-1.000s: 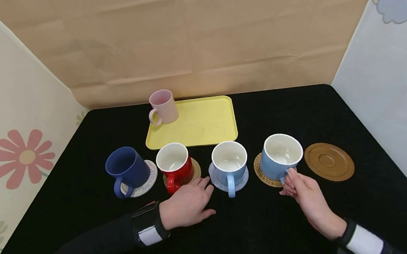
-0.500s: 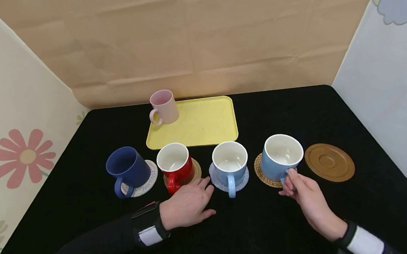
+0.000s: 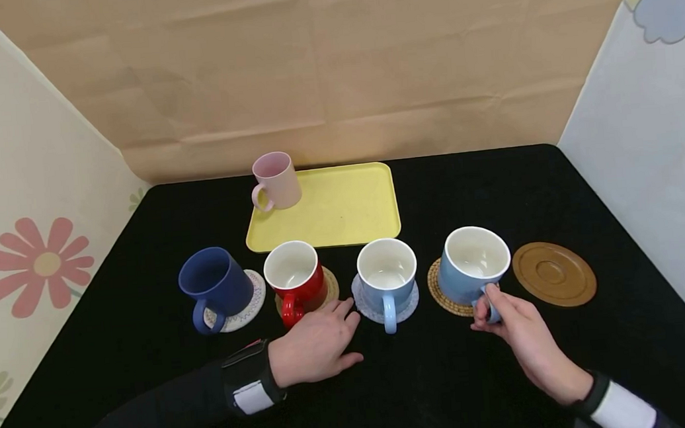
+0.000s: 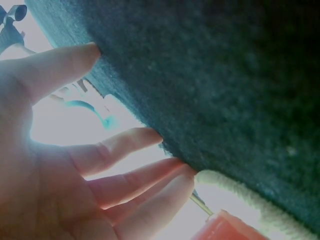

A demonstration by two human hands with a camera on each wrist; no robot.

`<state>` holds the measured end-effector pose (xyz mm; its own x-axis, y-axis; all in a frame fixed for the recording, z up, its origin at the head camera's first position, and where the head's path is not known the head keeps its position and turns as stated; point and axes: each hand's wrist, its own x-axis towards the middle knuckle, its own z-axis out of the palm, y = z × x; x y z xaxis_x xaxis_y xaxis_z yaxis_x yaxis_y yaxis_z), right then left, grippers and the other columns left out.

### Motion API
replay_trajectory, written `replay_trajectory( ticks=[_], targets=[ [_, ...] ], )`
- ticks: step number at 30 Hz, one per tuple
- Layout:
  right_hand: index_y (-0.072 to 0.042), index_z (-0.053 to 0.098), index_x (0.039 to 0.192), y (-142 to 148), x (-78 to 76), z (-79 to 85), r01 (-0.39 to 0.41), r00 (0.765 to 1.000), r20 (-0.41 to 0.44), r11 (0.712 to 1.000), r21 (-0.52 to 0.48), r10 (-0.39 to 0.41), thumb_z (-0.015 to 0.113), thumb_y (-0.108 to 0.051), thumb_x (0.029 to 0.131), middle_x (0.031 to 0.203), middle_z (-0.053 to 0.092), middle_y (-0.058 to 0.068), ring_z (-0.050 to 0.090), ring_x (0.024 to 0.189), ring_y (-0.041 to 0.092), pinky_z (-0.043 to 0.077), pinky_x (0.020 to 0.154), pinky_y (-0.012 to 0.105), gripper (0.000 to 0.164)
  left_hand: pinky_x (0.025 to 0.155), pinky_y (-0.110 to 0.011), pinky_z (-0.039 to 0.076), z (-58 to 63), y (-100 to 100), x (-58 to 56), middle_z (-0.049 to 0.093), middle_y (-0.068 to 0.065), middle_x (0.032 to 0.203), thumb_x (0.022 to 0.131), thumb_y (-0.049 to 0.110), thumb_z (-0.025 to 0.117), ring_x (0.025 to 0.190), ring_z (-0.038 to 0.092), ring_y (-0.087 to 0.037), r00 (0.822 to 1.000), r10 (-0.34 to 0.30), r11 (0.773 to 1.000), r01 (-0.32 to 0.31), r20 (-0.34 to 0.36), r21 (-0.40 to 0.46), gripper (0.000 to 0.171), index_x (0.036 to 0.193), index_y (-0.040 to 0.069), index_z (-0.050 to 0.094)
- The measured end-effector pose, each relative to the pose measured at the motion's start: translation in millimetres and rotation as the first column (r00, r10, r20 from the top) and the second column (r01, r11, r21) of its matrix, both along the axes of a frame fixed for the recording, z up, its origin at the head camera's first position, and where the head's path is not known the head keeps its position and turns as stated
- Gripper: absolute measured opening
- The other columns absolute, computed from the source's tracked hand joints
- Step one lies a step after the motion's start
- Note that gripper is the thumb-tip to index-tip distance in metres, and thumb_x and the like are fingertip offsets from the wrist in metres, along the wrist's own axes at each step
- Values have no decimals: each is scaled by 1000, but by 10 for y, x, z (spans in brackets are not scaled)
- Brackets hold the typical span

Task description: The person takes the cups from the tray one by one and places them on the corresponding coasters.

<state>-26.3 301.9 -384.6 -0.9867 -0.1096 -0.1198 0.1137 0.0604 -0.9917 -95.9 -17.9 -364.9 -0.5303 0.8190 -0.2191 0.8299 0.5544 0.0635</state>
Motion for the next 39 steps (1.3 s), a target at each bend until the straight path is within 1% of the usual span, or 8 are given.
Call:
replay_trajectory(
  ticks=[9,15,20,23,29,33,36,39],
  targets=[
    [4,63,98,91,-6,50,35,999,-39,988,150,-29,30,-20,108,94,65,3,63,91,9,54,73,24,43,84,-30,54,5,-10,-2,57,-14,133,88,49,67,111,59,-24,1000,6,1000,-6,-3,6,59,128,7,61],
    [7,63,102,163,-7,85,154,985,-139,895,418,-105,35,-15,107,87,63,-12,59,82,0,52,66,19,36,85,-30,54,9,0,-3,57,-14,134,88,49,67,112,59,-24,1000,10,1000,-10,4,-2,59,129,7,60],
    [3,63,87,255,-52,183,248,955,-262,858,451,-139,40,-11,105,80,62,-12,58,75,0,49,62,16,33,84,-28,53,35,5,1,59,-13,132,88,49,67,109,61,-22,1000,-6,1000,6,-4,-16,59,129,7,61],
    [0,64,84,321,-103,282,297,928,-345,835,463,-139,43,-8,104,79,63,-13,58,74,-2,47,61,13,30,77,-22,53,88,11,12,65,-8,122,89,49,67,97,63,-16,1000,-23,1000,23,2,-16,56,128,9,62],
    [0,62,88,441,-279,511,358,904,-408,747,559,-128,45,-15,104,77,61,-18,54,73,-5,43,60,10,28,59,-11,44,341,-28,43,66,4,89,90,44,67,68,54,-4,997,-50,993,43,60,110,40,113,12,66],
    [1,62,90,539,-463,617,366,906,-409,693,621,-111,45,-18,104,76,59,-16,50,73,-6,41,58,10,30,52,-11,39,593,-128,-8,61,8,76,92,38,67,61,51,0,985,-86,950,37,147,310,30,105,11,66],
    [3,62,92,606,-603,661,351,916,-392,655,670,-90,44,-21,104,80,62,-2,47,72,-4,39,56,13,32,53,-14,42,817,-223,-146,62,9,74,93,34,67,60,52,0,985,-79,904,6,152,428,26,105,12,67],
    [3,63,95,660,-725,689,325,926,-374,620,714,-55,44,-23,104,87,64,16,46,70,-2,38,53,19,34,58,-18,46,1036,-332,-390,65,9,78,93,35,66,65,57,-2,995,29,886,-70,96,458,25,104,12,66]
  ],
)
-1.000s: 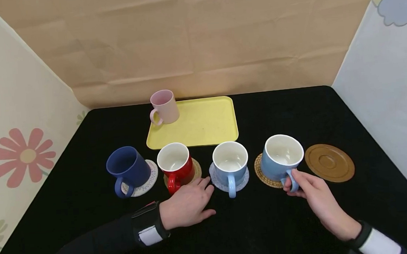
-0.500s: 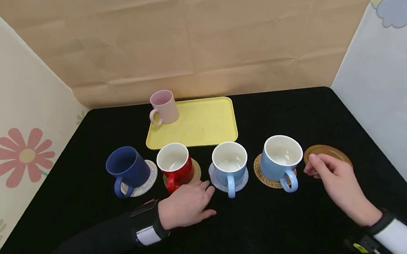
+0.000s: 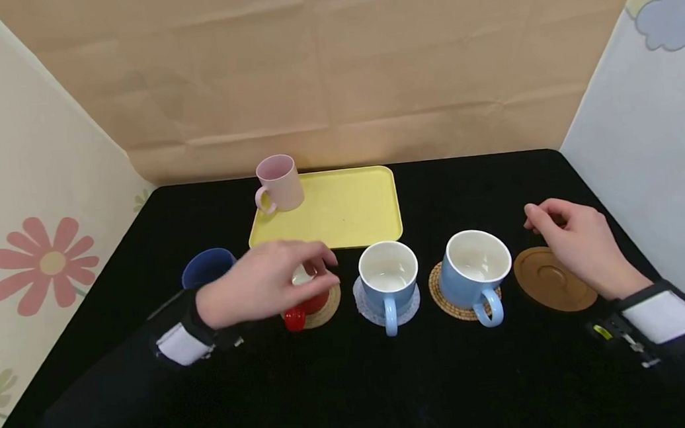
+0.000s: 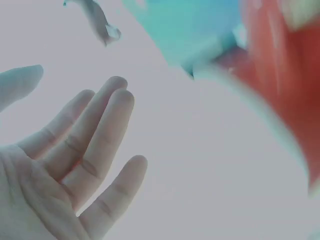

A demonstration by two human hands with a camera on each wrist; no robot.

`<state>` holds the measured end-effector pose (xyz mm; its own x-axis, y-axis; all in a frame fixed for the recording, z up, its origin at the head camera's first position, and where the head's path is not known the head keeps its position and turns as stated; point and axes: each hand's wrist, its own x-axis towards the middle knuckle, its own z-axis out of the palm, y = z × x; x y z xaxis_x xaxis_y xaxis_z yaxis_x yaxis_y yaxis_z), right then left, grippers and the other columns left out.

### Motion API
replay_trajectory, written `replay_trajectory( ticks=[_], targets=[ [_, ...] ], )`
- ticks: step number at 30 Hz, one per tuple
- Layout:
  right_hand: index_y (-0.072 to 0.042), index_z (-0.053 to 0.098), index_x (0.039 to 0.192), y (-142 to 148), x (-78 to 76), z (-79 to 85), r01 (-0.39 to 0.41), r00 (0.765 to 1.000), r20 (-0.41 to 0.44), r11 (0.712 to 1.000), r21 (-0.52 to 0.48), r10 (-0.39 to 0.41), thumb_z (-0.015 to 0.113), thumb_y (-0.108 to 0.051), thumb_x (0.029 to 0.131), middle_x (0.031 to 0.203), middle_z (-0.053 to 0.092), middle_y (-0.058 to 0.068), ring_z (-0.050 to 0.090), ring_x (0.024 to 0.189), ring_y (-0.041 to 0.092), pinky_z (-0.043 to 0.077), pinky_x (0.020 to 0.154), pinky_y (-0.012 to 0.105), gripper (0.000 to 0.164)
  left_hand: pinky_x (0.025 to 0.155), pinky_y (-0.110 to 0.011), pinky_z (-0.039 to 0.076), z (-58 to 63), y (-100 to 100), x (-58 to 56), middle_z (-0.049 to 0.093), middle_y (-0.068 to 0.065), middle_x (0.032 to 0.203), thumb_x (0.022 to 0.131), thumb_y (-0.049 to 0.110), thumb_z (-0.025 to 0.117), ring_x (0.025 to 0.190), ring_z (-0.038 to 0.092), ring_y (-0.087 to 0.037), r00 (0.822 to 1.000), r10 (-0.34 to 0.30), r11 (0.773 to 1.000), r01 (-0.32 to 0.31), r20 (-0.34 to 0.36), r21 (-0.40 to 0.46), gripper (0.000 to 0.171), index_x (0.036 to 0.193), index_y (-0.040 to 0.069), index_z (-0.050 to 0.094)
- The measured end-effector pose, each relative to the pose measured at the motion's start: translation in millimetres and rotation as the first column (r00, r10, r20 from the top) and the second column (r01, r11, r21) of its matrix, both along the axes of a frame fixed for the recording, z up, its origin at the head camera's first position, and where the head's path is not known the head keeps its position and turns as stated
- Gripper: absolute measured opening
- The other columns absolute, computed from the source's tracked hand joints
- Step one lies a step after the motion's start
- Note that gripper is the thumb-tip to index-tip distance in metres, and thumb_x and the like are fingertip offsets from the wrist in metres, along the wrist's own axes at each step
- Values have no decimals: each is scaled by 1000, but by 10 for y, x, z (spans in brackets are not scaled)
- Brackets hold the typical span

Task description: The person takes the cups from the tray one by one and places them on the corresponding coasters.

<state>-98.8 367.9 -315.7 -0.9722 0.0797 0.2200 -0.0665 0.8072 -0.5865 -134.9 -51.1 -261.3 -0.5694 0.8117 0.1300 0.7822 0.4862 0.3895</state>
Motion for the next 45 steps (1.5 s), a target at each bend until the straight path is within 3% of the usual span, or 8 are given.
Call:
replay_trajectory(
  ticks=[4,8,17,21,24,35,40,45],
  targets=[
    [2,64,95,40,-120,1,-30,999,22,998,61,28,46,-26,103,90,65,21,46,68,-2,39,52,22,35,66,-25,50,216,-152,-455,68,3,89,94,39,64,76,62,-9,979,191,980,-195,-69,-44,29,104,12,66],
    [1,64,96,51,-192,-16,-47,998,49,995,86,42,47,-27,103,91,65,20,47,69,4,40,53,24,34,69,-32,50,282,-295,-948,67,-3,95,95,37,62,81,62,-17,943,331,940,-332,-35,-81,29,107,11,66],
    [2,63,98,58,-258,-26,-39,998,56,993,110,33,47,-30,103,94,64,23,46,70,18,39,53,26,36,68,-44,49,-17,-607,-1684,65,-11,82,89,37,60,80,60,-30,831,543,776,-551,-119,-308,34,81,4,64],
    [2,63,97,63,-280,-7,-30,999,37,992,122,26,47,-29,103,93,64,23,45,69,18,38,52,26,36,75,-44,50,-139,-640,-1787,66,-12,89,89,42,59,87,60,-30,796,593,678,-574,-119,-460,39,80,4,65],
    [2,63,96,53,-306,2,-28,1000,18,991,128,26,47,-29,103,92,64,23,44,68,18,38,52,26,36,84,-45,48,-150,-638,-1778,67,-16,104,91,43,56,96,60,-31,771,631,641,-581,-86,-501,43,91,1,68],
    [2,63,97,-34,-396,-10,-51,998,35,990,135,47,47,-30,103,94,64,22,47,77,30,38,52,28,37,82,-38,49,-297,-716,-1954,68,-16,91,96,32,54,83,65,-30,760,650,656,-576,-24,-487,36,91,-1,66],
    [2,63,98,-77,-419,-5,-64,997,40,989,131,59,47,-31,103,93,63,22,46,76,30,38,51,28,37,86,-38,49,-313,-681,-1937,66,-20,103,87,17,67,94,62,-33,763,646,660,-567,-13,-493,22,97,-3,64],
    [2,63,98,-96,-424,-1,-60,998,43,989,135,55,46,-31,103,95,63,23,47,77,30,38,51,29,37,93,-41,47,-287,-640,-1892,61,-26,120,81,9,72,107,57,-36,781,623,661,-558,-48,-503,33,108,-8,63]
  ],
)
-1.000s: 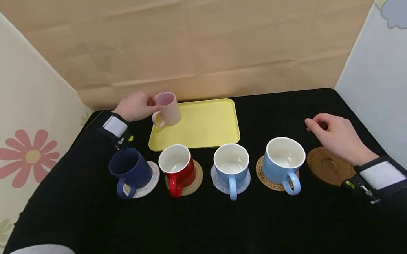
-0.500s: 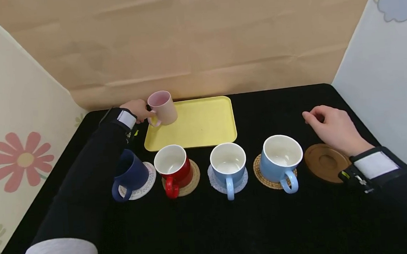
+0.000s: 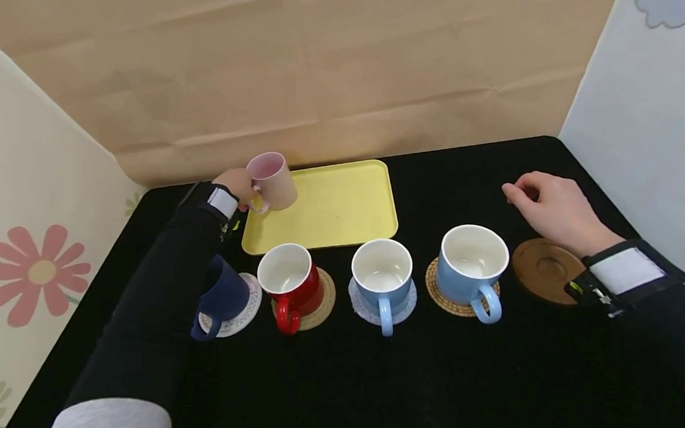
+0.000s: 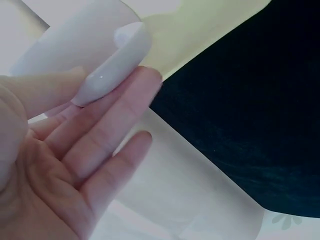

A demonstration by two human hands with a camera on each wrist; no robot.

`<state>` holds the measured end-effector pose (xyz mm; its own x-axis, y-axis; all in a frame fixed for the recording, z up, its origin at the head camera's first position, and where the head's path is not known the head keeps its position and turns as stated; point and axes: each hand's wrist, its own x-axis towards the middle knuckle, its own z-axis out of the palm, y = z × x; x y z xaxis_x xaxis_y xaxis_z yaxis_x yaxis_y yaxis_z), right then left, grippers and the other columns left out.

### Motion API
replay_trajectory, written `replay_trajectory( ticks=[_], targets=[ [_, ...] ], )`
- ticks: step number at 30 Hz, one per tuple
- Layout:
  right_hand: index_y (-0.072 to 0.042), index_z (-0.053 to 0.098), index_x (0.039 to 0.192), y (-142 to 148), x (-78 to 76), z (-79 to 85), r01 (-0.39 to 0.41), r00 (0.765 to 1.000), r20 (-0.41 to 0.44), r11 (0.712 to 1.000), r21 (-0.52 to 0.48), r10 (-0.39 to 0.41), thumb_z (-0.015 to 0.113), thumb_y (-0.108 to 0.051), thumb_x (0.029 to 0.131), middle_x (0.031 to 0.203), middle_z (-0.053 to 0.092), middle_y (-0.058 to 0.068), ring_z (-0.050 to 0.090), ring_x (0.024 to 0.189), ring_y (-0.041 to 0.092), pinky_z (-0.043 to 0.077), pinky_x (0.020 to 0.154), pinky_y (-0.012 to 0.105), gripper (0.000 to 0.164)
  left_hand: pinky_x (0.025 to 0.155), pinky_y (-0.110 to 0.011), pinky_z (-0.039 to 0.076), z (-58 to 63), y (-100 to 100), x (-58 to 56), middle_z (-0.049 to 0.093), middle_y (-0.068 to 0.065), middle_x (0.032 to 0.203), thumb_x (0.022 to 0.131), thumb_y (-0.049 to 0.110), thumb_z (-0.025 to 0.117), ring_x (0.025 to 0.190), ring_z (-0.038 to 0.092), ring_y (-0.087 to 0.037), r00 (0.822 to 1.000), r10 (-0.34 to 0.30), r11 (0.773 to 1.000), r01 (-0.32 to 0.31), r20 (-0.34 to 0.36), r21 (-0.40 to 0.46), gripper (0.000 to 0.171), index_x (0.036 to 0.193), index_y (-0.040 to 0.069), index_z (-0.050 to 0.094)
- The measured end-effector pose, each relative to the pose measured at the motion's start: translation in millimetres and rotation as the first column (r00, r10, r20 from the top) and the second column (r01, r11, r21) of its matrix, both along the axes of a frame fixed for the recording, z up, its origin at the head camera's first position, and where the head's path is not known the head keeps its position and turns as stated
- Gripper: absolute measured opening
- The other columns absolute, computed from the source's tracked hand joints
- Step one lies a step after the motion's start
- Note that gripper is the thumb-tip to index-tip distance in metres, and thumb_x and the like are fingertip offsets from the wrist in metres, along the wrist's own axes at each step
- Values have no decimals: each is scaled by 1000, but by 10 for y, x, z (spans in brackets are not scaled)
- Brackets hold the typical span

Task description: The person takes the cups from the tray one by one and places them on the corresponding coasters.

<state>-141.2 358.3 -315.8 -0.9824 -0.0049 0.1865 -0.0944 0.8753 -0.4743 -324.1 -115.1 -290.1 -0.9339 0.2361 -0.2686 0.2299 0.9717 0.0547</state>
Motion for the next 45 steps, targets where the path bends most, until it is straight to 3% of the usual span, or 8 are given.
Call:
replay_trajectory(
  ticks=[3,7,10,13,23,29,36,45],
  targets=[
    [2,63,98,-3,4,-2,1,1000,2,1000,1,-1,46,-31,103,95,63,23,47,77,30,38,51,29,37,92,-41,47,13,25,56,61,-27,120,89,10,64,107,58,-37,999,-21,1000,21,-25,-13,28,108,-10,63],
    [2,63,97,-2,10,2,-2,1000,-4,1000,0,2,47,-30,103,95,63,23,47,75,30,38,51,29,36,78,-36,53,35,81,151,64,-26,112,98,11,53,87,67,-33,998,-56,998,57,-35,14,21,101,-8,61],
    [2,63,97,-5,9,16,-8,1000,-9,1000,1,8,47,-29,103,95,63,23,46,74,30,38,50,28,35,63,-30,52,53,147,202,67,-23,103,97,7,51,67,67,-27,997,-78,996,78,-10,46,14,96,-5,60],
    [2,63,97,-11,2,31,-12,1000,-7,1000,-2,12,48,-29,103,95,63,23,47,74,30,38,50,28,35,55,-25,50,53,217,216,68,-20,98,95,4,51,60,65,-21,995,-99,993,98,16,68,11,95,-3,59],
    [2,63,97,-38,-26,55,-21,1000,-5,1000,10,21,47,-30,103,96,62,23,48,75,30,37,52,30,36,60,-24,49,2,468,283,69,-16,98,97,4,51,67,70,-23,975,-221,971,217,27,98,10,99,-1,60],
    [2,63,97,-63,-30,62,-36,999,-8,999,6,36,48,-29,102,96,63,22,50,76,31,39,53,29,35,61,-25,52,0,664,337,69,-15,92,95,4,52,70,70,-26,959,-269,958,257,92,127,11,102,-1,60],
    [1,64,96,-50,-24,69,-40,999,-14,999,11,40,49,-28,102,95,63,21,50,77,31,39,53,28,33,54,-24,47,-23,899,336,67,-9,75,95,8,57,58,66,-21,958,-263,963,253,110,97,12,92,0,65],
    [0,65,95,-48,-34,86,-54,998,-29,998,38,55,50,-27,102,93,62,18,48,73,28,37,52,29,32,50,-24,46,14,1218,387,66,-12,67,91,9,65,43,53,-13,958,-251,967,242,137,80,11,83,1,67]
  ],
)
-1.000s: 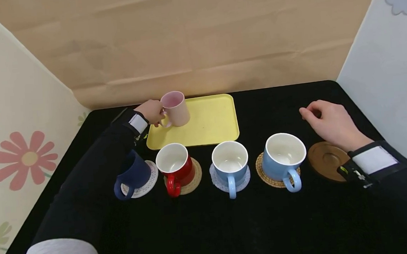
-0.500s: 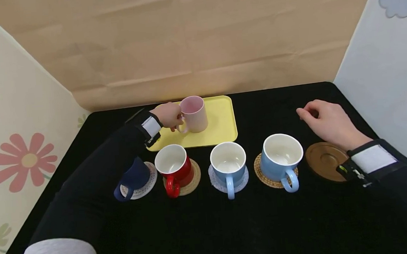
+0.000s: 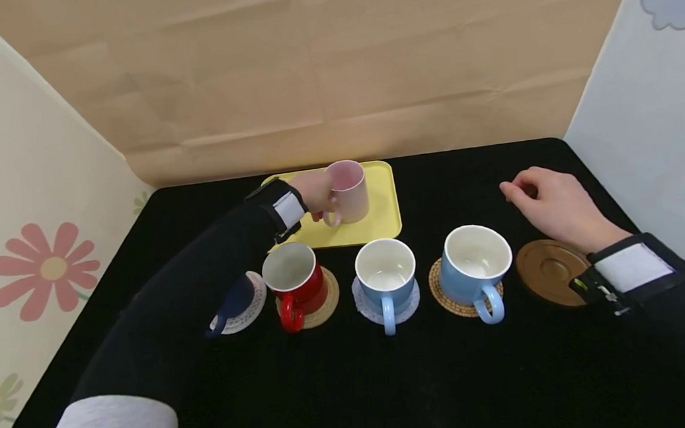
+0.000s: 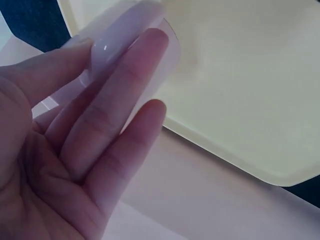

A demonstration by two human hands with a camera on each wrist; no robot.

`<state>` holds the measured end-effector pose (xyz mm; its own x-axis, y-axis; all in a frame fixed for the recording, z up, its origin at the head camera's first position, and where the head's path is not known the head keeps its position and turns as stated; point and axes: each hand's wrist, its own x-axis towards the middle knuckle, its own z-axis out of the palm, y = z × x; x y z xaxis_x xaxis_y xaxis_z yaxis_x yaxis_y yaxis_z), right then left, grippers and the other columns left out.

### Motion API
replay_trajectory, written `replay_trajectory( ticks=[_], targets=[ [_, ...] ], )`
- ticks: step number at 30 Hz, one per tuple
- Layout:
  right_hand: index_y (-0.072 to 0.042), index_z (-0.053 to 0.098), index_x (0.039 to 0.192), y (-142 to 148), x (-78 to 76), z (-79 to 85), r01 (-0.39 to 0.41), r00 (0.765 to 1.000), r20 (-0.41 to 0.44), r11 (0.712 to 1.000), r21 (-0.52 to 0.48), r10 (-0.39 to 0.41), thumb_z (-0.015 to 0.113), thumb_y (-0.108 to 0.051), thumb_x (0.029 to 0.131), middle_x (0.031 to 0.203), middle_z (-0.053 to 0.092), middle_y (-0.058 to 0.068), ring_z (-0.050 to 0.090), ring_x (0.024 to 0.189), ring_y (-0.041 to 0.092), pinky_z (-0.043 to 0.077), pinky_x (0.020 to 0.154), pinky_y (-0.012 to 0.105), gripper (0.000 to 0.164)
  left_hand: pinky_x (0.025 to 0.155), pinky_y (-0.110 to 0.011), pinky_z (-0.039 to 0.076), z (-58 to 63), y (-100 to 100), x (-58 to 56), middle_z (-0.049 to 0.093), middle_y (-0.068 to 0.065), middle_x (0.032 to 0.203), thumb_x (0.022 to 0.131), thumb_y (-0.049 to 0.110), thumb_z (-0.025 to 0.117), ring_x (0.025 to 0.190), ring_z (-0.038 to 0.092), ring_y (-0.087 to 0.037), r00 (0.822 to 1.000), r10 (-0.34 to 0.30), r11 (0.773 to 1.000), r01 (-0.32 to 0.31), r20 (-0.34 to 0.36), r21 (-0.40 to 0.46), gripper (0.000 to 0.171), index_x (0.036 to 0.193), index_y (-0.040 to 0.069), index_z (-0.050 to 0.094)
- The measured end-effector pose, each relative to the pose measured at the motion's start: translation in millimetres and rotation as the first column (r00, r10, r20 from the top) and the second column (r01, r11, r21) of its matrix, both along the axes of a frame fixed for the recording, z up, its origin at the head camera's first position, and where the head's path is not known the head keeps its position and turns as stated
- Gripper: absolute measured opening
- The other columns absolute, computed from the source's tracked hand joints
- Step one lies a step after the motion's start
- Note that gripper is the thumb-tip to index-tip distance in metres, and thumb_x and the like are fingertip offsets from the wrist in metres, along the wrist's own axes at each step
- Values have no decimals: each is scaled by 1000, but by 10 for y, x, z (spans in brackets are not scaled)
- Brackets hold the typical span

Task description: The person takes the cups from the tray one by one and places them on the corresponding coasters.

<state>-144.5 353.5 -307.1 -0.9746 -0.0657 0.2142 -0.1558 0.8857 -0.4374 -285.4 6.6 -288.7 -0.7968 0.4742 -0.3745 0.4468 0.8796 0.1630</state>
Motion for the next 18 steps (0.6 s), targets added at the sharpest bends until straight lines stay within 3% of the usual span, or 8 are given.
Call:
replay_trajectory(
  ticks=[5,12,18],
  targets=[
    [1,66,94,-106,-35,82,-42,999,-29,997,67,44,53,-24,101,85,59,12,45,67,23,35,50,29,29,53,-24,47,21,173,50,64,-9,72,90,12,69,50,55,-16,1000,15,1000,-15,-12,-5,15,97,0,69],
    [-1,65,89,-335,-154,213,-99,994,-21,986,134,103,55,-24,100,77,56,7,47,66,22,37,52,32,28,61,-25,45,20,287,75,66,-7,84,77,8,80,64,55,-17,998,-18,1000,17,-59,-16,24,98,4,70],
    [-2,64,87,-573,-267,328,-149,989,30,973,174,146,56,-24,99,73,54,6,48,64,22,38,53,34,26,51,-25,47,73,198,83,66,-10,80,95,23,63,48,54,-15,999,1,998,-5,51,61,20,96,4,67]
  ],
)
